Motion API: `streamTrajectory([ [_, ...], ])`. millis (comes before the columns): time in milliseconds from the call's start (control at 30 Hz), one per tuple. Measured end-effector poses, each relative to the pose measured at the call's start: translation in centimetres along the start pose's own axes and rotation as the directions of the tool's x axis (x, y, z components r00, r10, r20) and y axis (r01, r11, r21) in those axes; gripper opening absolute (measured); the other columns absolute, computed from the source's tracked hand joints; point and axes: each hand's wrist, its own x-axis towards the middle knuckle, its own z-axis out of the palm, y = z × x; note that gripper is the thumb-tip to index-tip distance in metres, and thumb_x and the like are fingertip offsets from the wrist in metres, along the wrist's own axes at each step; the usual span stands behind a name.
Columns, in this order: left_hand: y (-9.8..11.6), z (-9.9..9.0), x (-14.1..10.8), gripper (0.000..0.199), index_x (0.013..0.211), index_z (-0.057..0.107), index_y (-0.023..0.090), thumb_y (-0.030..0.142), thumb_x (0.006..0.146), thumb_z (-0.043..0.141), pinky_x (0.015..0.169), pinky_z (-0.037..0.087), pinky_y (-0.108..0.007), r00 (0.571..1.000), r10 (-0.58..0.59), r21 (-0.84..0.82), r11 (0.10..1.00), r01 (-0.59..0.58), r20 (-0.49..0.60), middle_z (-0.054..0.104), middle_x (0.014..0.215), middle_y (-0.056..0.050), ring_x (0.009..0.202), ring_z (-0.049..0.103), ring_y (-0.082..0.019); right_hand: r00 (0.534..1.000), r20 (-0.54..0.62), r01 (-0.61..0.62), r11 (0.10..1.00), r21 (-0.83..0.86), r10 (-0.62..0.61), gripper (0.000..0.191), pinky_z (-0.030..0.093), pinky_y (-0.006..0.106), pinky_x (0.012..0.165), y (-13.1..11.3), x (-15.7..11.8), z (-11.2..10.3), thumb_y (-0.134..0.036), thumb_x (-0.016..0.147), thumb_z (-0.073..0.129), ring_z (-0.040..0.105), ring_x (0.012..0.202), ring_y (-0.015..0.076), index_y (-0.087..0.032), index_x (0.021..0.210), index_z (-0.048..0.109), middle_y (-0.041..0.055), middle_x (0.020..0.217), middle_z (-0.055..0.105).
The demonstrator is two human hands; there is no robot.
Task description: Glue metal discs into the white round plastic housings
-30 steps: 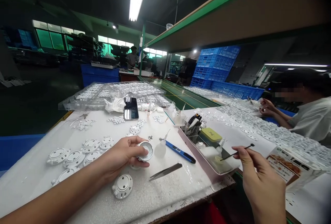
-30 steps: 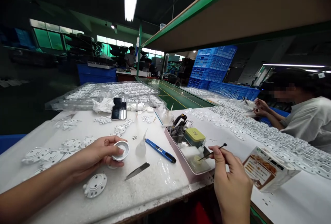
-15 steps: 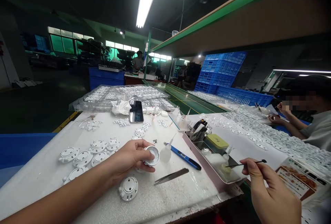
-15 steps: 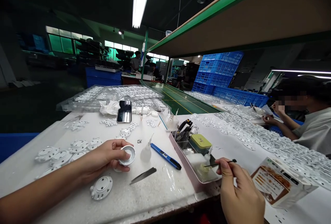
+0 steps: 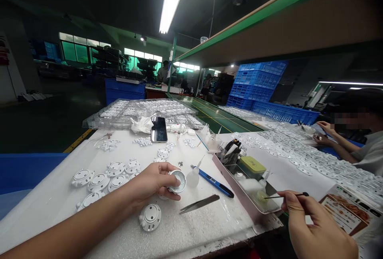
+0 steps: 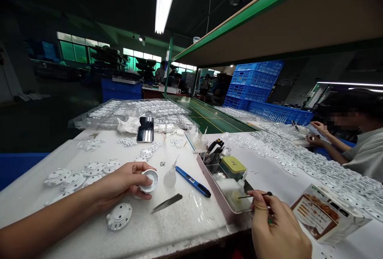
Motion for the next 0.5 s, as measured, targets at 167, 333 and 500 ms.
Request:
streamTrajectory([
  [167, 0.1, 0.2, -0.2, 0.024, 0.084, 0.064, 0.012, 0.013, 0.063, 0.076, 0.07, 0.061, -0.034, 1.0, -0.001, 0.005, 1.0, 0.001, -0.006, 0.06, 0.083, -0.004, 0.074, 0.058, -0.015, 0.996, 0.069, 0.056, 0.998, 0.014, -0.057, 0.05, 0.044, 0.039, 0.063, 0.9, 0.1, 1.4, -0.067, 0.076, 0.041, 0.062, 0.079, 0.0312, -0.025, 0.08, 0.068, 0.0085, 0.087, 0.07],
  [333, 0.1, 0.3, -0.2, 0.023, 0.082, 0.062, 0.013, 0.016, 0.064, 0.076, 0.074, 0.06, -0.036, 1.0, 0.003, 0.052, 0.999, -0.003, 0.0, 0.058, 0.079, -0.002, 0.07, 0.056, -0.014, 0.994, 0.073, 0.076, 0.993, 0.086, -0.082, 0.056, 0.045, 0.041, 0.072, 1.1, -0.4, 2.2, -0.073, 0.076, 0.047, 0.06, 0.086, 0.0304, -0.023, 0.087, 0.069, 0.0082, 0.091, 0.067],
  [500, 0.3, 0.4, -0.4, 0.025, 0.086, 0.063, 0.015, 0.016, 0.064, 0.076, 0.067, 0.055, -0.03, 0.996, 0.069, 0.208, 0.977, -0.056, -0.057, 0.053, 0.072, 0.001, 0.064, 0.052, -0.012, 0.979, -0.196, -0.031, 0.987, 0.155, 0.061, 0.071, 0.044, 0.047, 0.081, -1.6, -2.0, 1.2, -0.075, 0.076, 0.052, 0.055, 0.082, 0.0292, -0.018, 0.117, 0.061, 0.0099, 0.093, 0.06],
])
